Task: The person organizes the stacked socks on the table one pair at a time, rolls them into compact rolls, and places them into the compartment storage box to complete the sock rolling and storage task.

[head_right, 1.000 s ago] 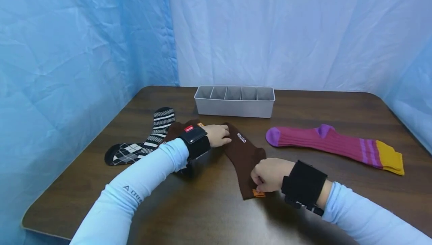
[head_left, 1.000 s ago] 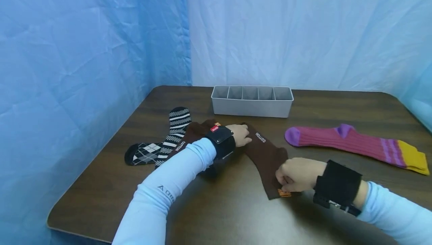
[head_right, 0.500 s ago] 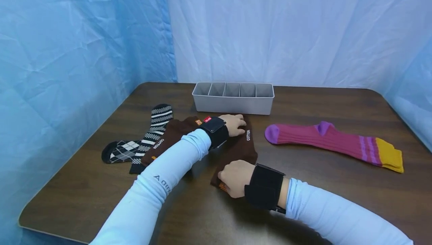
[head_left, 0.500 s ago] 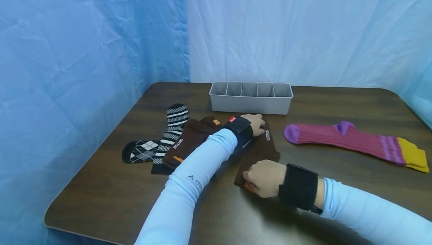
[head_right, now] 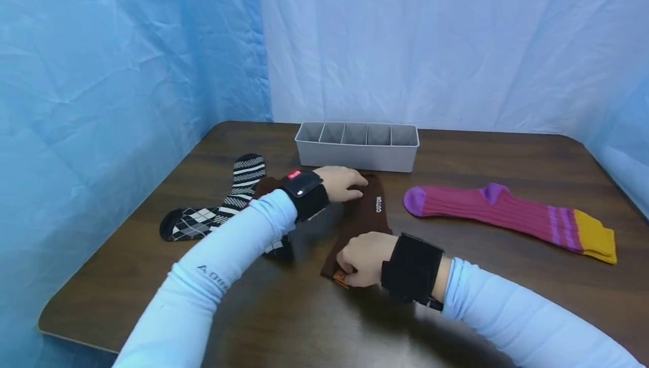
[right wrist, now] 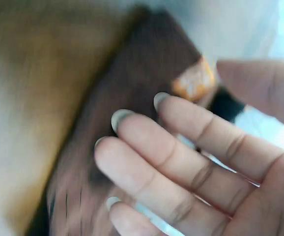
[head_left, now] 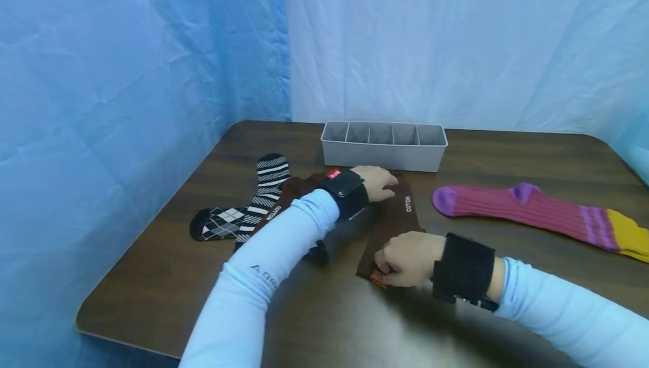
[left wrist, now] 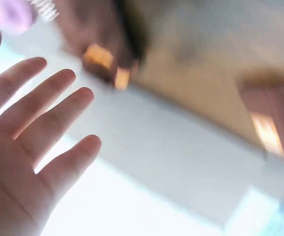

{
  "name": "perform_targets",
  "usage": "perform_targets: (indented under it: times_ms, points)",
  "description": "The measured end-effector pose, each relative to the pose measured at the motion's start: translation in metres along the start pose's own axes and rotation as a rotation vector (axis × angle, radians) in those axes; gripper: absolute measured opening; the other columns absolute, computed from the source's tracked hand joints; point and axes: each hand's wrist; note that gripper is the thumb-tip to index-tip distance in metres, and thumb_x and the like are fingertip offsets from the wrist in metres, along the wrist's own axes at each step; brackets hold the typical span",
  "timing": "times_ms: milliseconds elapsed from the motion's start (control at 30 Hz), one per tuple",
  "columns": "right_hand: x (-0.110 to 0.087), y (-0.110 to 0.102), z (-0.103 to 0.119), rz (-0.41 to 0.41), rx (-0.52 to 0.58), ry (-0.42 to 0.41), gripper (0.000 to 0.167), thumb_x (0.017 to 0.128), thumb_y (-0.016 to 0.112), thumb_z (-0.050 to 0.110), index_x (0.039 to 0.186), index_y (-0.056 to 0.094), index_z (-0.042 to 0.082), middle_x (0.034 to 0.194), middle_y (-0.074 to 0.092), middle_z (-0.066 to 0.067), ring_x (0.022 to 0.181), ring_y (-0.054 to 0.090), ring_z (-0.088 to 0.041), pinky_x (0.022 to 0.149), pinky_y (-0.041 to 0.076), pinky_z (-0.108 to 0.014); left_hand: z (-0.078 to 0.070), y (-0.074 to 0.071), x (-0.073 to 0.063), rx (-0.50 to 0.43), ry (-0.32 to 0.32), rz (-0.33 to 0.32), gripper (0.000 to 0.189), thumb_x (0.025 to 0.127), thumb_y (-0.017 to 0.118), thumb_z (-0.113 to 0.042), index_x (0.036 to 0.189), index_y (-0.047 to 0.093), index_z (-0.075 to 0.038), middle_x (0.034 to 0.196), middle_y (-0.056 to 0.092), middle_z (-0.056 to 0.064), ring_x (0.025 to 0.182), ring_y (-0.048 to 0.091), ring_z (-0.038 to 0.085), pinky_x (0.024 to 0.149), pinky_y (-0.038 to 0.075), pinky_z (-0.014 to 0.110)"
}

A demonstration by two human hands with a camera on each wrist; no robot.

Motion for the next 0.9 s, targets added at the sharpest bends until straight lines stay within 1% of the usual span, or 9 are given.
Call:
perform_targets:
  times_ms: [100,200,267,333,400,533,667,733,900]
  points:
    - [-0.007,-0.014,-0.013,0.002,-0.018,0.053,0.011,0.076,0.060,0.025,0.078,0.055,0.016,0.056,0.044,0.013,0.050,0.039,0.000,0.047,0.034,-0.018,0.023,-0.017,-0.039,-0.012,0.036,-0.095,0.039,0.088,0.044,-0.030,0.123,0.045,-0.014,0.121,0.051,0.003,0.111,0.047,0.015,0.095,0.035,0.029]
    - [-0.013,-0.028,-0.030,-0.037,-0.042,0.118,0.013,0.076,0.060,0.026,0.082,0.056,0.015,0.058,0.047,0.011,0.053,0.042,-0.002,0.049,0.035,-0.020,0.046,-0.017,-0.081,-0.025,0.067,-0.188,0.030,0.086,0.049,-0.026,0.112,0.053,-0.013,0.107,0.058,0.002,0.096,0.055,0.014,0.085,0.042,0.029]
    - [-0.013,-0.034,-0.042,-0.077,-0.051,0.147,0.011,0.077,0.059,0.025,0.081,0.056,0.015,0.060,0.050,0.010,0.054,0.044,-0.003,0.050,0.036,-0.020,0.056,-0.007,-0.105,-0.056,0.079,-0.206,0.020,0.083,0.054,-0.022,0.100,0.058,-0.013,0.092,0.059,0.000,0.081,0.055,0.012,0.073,0.044,0.027]
    - [-0.010,-0.039,-0.053,-0.114,-0.055,0.172,0.009,0.077,0.059,0.023,0.080,0.055,0.016,0.062,0.052,0.009,0.055,0.046,-0.003,0.051,0.038,-0.021,0.062,0.007,-0.125,-0.078,0.091,-0.198,0.012,0.079,0.058,-0.020,0.089,0.058,-0.013,0.080,0.056,-0.002,0.069,0.051,0.009,0.064,0.042,0.024]
    - [-0.002,-0.043,-0.063,-0.158,-0.068,0.176,0.005,0.077,0.059,0.019,0.078,0.056,0.015,0.065,0.056,0.006,0.057,0.049,-0.005,0.053,0.040,-0.023,0.063,0.020,-0.141,-0.105,0.084,-0.146,0.012,0.076,0.062,-0.021,0.084,0.057,-0.013,0.077,0.054,-0.003,0.066,0.049,0.009,0.061,0.040,0.023]
    - [0.024,-0.048,-0.072,-0.268,-0.122,0.146,0.002,0.075,0.058,0.009,0.076,0.059,0.011,0.070,0.059,0.001,0.062,0.054,-0.010,0.059,0.044,-0.027,0.063,0.040,-0.158,-0.129,0.040,-0.059,0.023,0.068,0.069,-0.027,0.083,0.057,-0.014,0.080,0.053,-0.003,0.068,0.049,0.008,0.060,0.041,0.022]
    - [0.056,-0.047,-0.069,-0.346,-0.172,0.111,0.010,0.074,0.056,0.001,0.079,0.063,0.007,0.076,0.061,-0.004,0.067,0.056,-0.017,0.064,0.046,-0.031,0.064,0.048,-0.163,-0.131,-0.023,-0.016,0.027,0.063,0.073,-0.025,0.081,0.055,-0.015,0.079,0.051,-0.003,0.068,0.047,0.009,0.060,0.040,0.023]
    - [0.071,-0.046,-0.066,-0.344,-0.194,0.117,0.015,0.076,0.055,-0.001,0.085,0.064,0.006,0.080,0.063,-0.006,0.071,0.057,-0.019,0.067,0.046,-0.032,0.064,0.051,-0.163,-0.134,-0.045,0.005,0.026,0.063,0.073,-0.021,0.080,0.054,-0.016,0.079,0.051,-0.004,0.069,0.047,0.010,0.061,0.040,0.023]
    - [0.095,-0.042,-0.058,-0.225,-0.213,0.191,0.030,0.075,0.058,0.000,0.103,0.061,0.006,0.100,0.062,-0.009,0.092,0.057,-0.024,0.083,0.044,-0.034,0.064,0.055,-0.163,-0.159,-0.053,-0.001,0.018,0.067,0.069,-0.010,0.079,0.056,-0.015,0.079,0.052,-0.004,0.071,0.048,0.009,0.064,0.042,0.023]
Point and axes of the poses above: each hand's wrist, its own x-axis towards the middle knuckle, its own y-axis out of the palm, z = x × y
